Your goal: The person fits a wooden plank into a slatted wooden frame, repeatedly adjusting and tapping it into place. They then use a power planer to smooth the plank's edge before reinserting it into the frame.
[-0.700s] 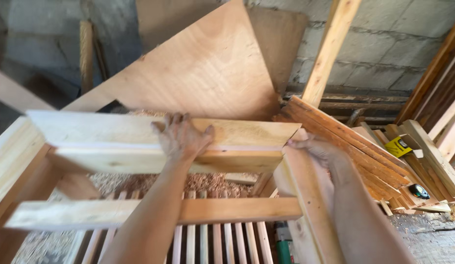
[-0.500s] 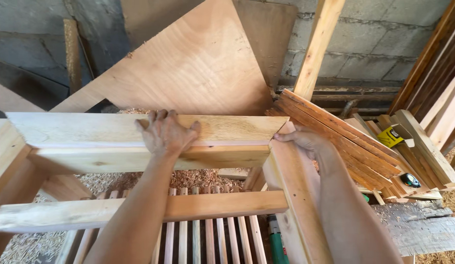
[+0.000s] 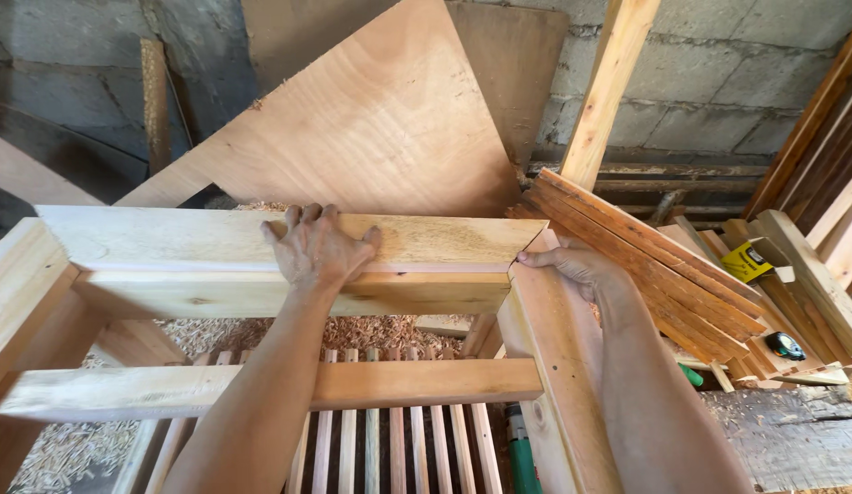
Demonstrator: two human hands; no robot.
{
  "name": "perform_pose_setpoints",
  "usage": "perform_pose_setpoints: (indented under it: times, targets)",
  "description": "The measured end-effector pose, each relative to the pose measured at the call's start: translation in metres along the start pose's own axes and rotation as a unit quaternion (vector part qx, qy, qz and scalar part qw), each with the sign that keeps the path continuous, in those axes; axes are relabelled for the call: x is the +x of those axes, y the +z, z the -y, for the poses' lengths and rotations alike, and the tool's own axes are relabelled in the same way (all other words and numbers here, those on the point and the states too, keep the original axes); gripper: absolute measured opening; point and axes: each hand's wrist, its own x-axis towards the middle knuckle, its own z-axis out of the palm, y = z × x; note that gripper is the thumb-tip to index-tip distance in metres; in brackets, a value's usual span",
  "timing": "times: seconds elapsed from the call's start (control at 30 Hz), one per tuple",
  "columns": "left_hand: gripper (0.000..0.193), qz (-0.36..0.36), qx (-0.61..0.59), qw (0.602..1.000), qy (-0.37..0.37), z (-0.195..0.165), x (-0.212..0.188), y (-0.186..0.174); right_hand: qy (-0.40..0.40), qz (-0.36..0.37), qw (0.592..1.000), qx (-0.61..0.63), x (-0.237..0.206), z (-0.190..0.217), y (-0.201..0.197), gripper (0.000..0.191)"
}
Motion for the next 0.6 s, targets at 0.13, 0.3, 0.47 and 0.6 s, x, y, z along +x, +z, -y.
perform_pose_setpoints:
  times: [0.13,0.3,0.47,0.6]
  targets:
    - [0.081,0.032,0.008,0.999,-0.004,0.003,-0.001,-0.002,0.006,-0.031,0.999,-0.004,0.001,-0.003,0.001,0.063]
    - [0.086,0.002,0.002,0.999,0.052,-0.001,0.009,0.002,-0.016,-0.03,0.999,-0.021,0.002,-0.016,0.001,0.063]
    - [0.087,0.021,-0.02,0.998,0.055,0.006,0.006,-0.003,-0.078,-0.069,0.989,-0.101,0.008,-0.021,0.017,0.062]
    - [0.087,0.032,-0.039,0.998,0.037,0.015,-0.012,-0.016,-0.177,-0.175,0.919,-0.304,0.02,-0.017,0.042,0.061]
